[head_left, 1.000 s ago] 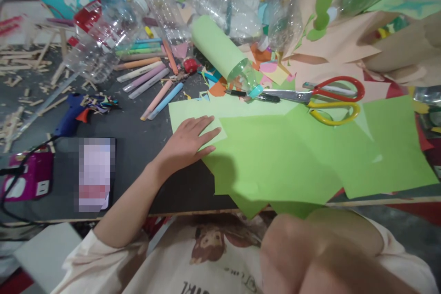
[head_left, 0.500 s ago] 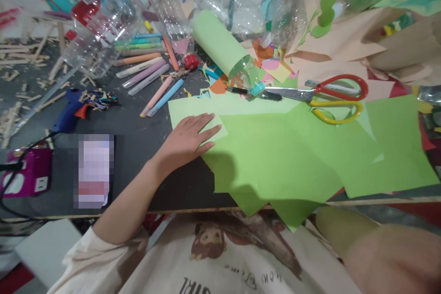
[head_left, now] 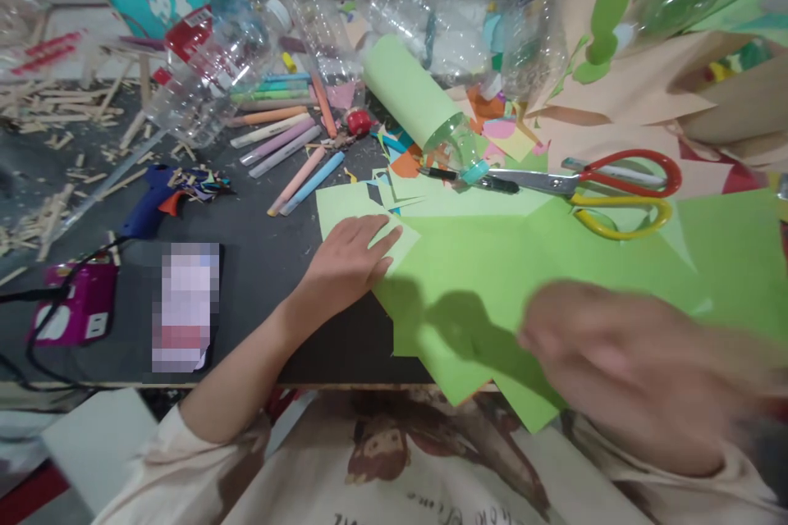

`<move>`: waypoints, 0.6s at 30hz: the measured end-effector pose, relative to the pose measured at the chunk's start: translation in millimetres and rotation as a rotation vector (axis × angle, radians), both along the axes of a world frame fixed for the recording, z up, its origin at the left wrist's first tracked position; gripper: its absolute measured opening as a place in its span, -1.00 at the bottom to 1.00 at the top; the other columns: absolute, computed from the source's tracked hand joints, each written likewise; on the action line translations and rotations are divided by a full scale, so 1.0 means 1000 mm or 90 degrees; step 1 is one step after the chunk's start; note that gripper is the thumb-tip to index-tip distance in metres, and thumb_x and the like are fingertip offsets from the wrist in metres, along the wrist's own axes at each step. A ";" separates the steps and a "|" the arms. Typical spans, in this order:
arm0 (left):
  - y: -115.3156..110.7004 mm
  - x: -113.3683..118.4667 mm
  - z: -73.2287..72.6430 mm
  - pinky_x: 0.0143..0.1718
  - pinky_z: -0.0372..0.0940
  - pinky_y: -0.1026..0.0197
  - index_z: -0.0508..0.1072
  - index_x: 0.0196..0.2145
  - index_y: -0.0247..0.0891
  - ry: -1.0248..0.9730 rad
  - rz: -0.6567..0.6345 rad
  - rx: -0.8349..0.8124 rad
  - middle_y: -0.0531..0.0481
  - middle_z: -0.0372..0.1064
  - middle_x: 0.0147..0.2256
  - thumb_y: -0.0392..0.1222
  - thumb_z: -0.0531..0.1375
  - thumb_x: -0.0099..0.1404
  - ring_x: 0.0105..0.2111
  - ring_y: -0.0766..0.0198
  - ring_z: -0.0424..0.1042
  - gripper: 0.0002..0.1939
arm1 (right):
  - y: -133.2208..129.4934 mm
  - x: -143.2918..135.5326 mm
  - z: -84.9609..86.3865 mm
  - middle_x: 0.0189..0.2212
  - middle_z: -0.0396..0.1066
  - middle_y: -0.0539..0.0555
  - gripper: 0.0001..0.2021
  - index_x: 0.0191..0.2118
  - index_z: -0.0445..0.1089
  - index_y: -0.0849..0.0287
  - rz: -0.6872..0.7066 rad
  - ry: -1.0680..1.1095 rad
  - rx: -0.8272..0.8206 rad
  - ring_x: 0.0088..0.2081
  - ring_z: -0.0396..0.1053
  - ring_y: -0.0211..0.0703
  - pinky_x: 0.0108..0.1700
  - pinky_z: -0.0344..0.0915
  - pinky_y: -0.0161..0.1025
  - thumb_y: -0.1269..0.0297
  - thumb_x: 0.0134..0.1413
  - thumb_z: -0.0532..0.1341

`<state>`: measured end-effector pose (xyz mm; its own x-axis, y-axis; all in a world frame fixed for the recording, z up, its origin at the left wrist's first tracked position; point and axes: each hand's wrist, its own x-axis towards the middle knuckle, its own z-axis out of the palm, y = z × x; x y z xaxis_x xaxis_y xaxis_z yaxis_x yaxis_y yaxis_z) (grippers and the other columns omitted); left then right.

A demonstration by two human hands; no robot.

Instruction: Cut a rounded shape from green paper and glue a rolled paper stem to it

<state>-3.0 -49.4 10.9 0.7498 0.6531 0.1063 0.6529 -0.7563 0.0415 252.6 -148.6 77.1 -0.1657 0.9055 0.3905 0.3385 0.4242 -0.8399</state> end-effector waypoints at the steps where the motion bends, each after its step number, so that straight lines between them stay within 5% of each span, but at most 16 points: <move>1: 0.000 0.000 -0.002 0.16 0.26 -0.05 0.34 0.19 -0.32 -0.003 -0.010 -0.006 -0.29 0.30 0.20 -0.19 -0.05 0.46 0.19 -0.01 0.31 -0.57 | 0.024 -0.008 -0.010 -0.47 0.49 0.01 -0.80 -0.30 0.37 -0.01 0.009 0.012 0.052 -0.45 0.44 -0.15 -0.43 0.41 -0.19 0.26 0.34 0.04; 4: 0.000 0.000 -0.005 0.24 0.18 -0.06 0.27 0.24 -0.34 0.003 -0.018 -0.028 -0.27 0.19 0.29 -0.21 -0.07 0.47 0.29 0.02 0.20 -0.55 | 0.072 -0.028 -0.041 -0.34 0.55 0.08 -0.80 -0.25 0.42 0.08 0.029 -0.180 0.017 -0.30 0.50 -0.09 -0.26 0.44 -0.13 0.35 0.31 0.05; 9: -0.004 0.001 0.000 0.18 0.25 -0.02 0.26 0.25 -0.28 0.021 0.006 -0.011 -0.20 0.24 0.27 -0.24 -0.05 0.47 0.25 0.06 0.27 -0.55 | 0.080 -0.033 -0.077 -0.06 0.55 0.22 -0.70 -0.05 0.47 0.19 0.098 -0.350 0.060 -0.04 0.48 0.05 0.01 0.41 0.06 0.31 0.33 0.01; 18: -0.012 0.006 0.010 -0.07 0.37 0.04 0.37 0.17 -0.29 0.041 0.048 0.041 -0.25 0.41 0.11 -0.29 0.04 0.40 0.06 0.03 0.45 -0.59 | 0.081 -0.031 -0.087 0.20 0.37 0.26 -0.62 0.15 0.39 0.25 0.089 -0.477 0.067 0.25 0.29 0.11 0.14 0.37 0.09 0.25 0.35 0.02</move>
